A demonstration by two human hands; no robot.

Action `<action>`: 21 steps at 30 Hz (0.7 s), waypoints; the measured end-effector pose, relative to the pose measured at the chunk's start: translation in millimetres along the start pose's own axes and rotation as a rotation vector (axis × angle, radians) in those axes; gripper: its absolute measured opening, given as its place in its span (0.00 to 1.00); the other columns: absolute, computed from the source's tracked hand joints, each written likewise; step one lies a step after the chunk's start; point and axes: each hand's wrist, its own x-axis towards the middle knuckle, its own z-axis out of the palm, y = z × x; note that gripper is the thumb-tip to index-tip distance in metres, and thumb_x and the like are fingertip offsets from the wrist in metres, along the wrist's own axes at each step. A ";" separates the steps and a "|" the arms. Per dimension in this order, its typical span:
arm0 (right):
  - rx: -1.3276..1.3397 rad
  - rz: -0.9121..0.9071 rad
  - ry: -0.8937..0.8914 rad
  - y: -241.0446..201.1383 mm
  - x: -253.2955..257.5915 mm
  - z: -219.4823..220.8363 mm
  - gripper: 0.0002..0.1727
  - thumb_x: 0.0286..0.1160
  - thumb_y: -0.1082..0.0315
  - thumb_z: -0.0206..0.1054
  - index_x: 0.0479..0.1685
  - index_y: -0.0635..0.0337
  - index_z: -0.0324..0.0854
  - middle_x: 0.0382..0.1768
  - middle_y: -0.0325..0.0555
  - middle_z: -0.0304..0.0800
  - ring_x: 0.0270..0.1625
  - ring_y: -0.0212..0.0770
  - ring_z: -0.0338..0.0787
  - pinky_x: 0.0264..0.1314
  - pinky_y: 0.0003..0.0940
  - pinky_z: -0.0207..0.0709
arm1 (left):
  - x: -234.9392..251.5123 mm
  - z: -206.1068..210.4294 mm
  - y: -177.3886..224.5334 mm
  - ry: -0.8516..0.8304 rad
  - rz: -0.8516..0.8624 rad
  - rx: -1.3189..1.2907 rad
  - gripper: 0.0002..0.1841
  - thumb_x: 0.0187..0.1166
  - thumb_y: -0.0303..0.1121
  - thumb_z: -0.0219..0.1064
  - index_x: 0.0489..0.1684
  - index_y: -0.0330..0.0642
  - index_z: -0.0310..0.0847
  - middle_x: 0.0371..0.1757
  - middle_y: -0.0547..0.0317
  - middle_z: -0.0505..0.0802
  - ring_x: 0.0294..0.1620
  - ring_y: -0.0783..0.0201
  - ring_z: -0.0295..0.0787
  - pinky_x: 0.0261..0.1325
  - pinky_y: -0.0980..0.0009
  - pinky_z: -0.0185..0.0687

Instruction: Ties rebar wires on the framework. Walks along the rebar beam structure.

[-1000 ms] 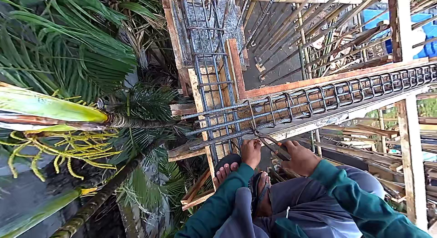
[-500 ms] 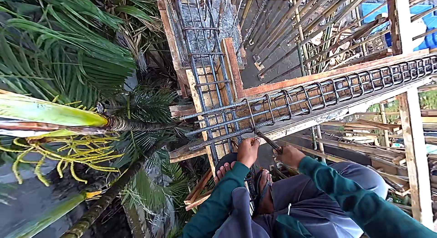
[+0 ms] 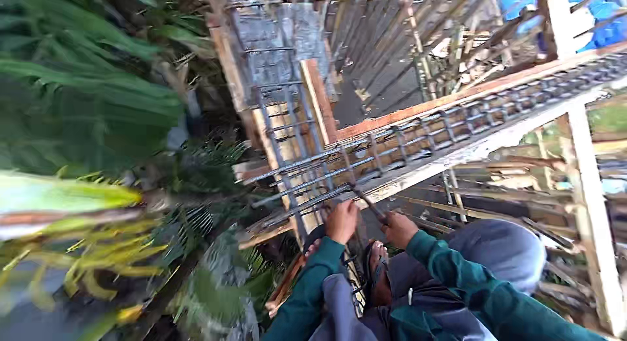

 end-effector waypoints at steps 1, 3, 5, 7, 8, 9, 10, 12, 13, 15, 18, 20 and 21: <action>0.038 -0.032 0.007 1.4 -0.7 6.4 0.23 0.87 0.61 0.59 0.73 0.65 0.79 0.65 0.67 0.86 0.70 0.65 0.86 0.74 0.67 0.74 | -3.8 0.0 -3.1 0.030 0.034 -0.001 0.22 0.93 0.42 0.55 0.62 0.33 0.87 0.58 0.38 0.93 0.64 0.44 0.90 0.74 0.43 0.77; 0.137 -0.090 0.070 13.6 3.3 20.7 0.21 0.86 0.60 0.62 0.68 0.64 0.84 0.62 0.66 0.89 0.67 0.64 0.88 0.73 0.69 0.76 | -5.4 5.6 -6.8 0.069 0.132 -0.004 0.21 0.92 0.41 0.58 0.58 0.29 0.88 0.52 0.34 0.94 0.58 0.41 0.91 0.69 0.39 0.79; 0.216 -0.080 0.078 21.2 8.1 23.4 0.21 0.86 0.60 0.63 0.66 0.67 0.84 0.62 0.68 0.89 0.68 0.66 0.87 0.73 0.70 0.74 | -0.5 7.3 -8.0 0.066 0.198 0.024 0.23 0.93 0.41 0.56 0.59 0.25 0.87 0.54 0.27 0.92 0.60 0.34 0.90 0.70 0.34 0.76; 0.289 -0.058 0.043 19.3 7.9 22.0 0.22 0.88 0.61 0.62 0.65 0.73 0.81 0.63 0.71 0.87 0.69 0.67 0.86 0.73 0.70 0.73 | 2.2 6.3 -8.8 0.072 0.221 0.057 0.25 0.94 0.41 0.53 0.57 0.23 0.86 0.53 0.24 0.91 0.60 0.31 0.88 0.69 0.31 0.72; 0.316 -0.058 0.017 18.5 8.2 21.7 0.23 0.89 0.60 0.61 0.66 0.75 0.80 0.63 0.72 0.86 0.70 0.67 0.85 0.73 0.69 0.72 | 2.2 6.0 -9.3 0.078 0.213 0.061 0.25 0.94 0.41 0.51 0.57 0.23 0.86 0.52 0.24 0.91 0.60 0.31 0.88 0.69 0.32 0.72; 0.338 -0.060 -0.004 18.8 9.5 22.5 0.24 0.89 0.60 0.61 0.66 0.76 0.80 0.64 0.73 0.86 0.71 0.67 0.85 0.73 0.69 0.72 | 2.1 5.9 -9.7 0.080 0.198 0.058 0.25 0.94 0.41 0.51 0.58 0.24 0.86 0.53 0.25 0.92 0.60 0.33 0.88 0.69 0.34 0.73; 0.360 -0.053 -0.016 20.4 11.8 23.8 0.24 0.89 0.58 0.61 0.65 0.76 0.80 0.63 0.73 0.86 0.70 0.66 0.85 0.72 0.68 0.73 | 1.7 6.2 -9.1 0.078 0.183 0.049 0.25 0.94 0.41 0.50 0.59 0.24 0.86 0.54 0.26 0.91 0.60 0.35 0.88 0.69 0.36 0.73; 0.381 -0.022 -0.012 22.2 13.3 24.5 0.28 0.89 0.54 0.61 0.68 0.74 0.78 0.65 0.73 0.85 0.71 0.66 0.85 0.73 0.69 0.73 | 1.5 6.8 -7.3 0.081 0.169 0.037 0.25 0.94 0.40 0.49 0.57 0.25 0.87 0.53 0.28 0.91 0.56 0.40 0.88 0.66 0.40 0.74; 0.369 -0.008 -0.002 22.0 11.2 23.0 0.30 0.88 0.52 0.62 0.71 0.74 0.78 0.67 0.73 0.84 0.73 0.67 0.84 0.74 0.70 0.72 | 1.8 7.2 -6.4 0.083 0.167 0.029 0.24 0.94 0.40 0.49 0.57 0.25 0.87 0.51 0.30 0.91 0.53 0.43 0.87 0.63 0.42 0.75; 0.313 0.005 0.010 21.0 8.2 21.7 0.32 0.87 0.50 0.63 0.72 0.74 0.76 0.69 0.73 0.82 0.74 0.68 0.82 0.75 0.70 0.71 | 0.9 8.2 -5.4 0.095 0.175 0.014 0.24 0.94 0.39 0.50 0.55 0.25 0.87 0.45 0.35 0.91 0.45 0.50 0.85 0.58 0.47 0.76; 0.260 0.007 0.011 21.1 9.1 22.9 0.31 0.87 0.50 0.62 0.68 0.74 0.78 0.69 0.72 0.82 0.75 0.68 0.82 0.73 0.71 0.72 | 0.1 10.0 -5.8 0.104 0.168 0.027 0.23 0.94 0.40 0.50 0.54 0.27 0.87 0.39 0.41 0.89 0.39 0.55 0.82 0.52 0.50 0.76; 0.291 0.012 -0.031 19.7 9.1 19.9 0.28 0.87 0.54 0.62 0.65 0.76 0.80 0.67 0.73 0.83 0.73 0.67 0.83 0.72 0.70 0.73 | -0.5 11.9 -5.5 0.120 0.172 0.038 0.23 0.94 0.40 0.50 0.53 0.28 0.87 0.38 0.42 0.89 0.38 0.56 0.82 0.51 0.51 0.76; 0.335 0.017 -0.062 18.0 8.3 17.6 0.25 0.88 0.56 0.62 0.62 0.76 0.82 0.62 0.71 0.86 0.67 0.63 0.86 0.68 0.67 0.75 | -2.0 12.0 -4.0 0.128 0.174 0.037 0.24 0.94 0.40 0.49 0.54 0.27 0.87 0.41 0.40 0.90 0.42 0.54 0.83 0.54 0.50 0.76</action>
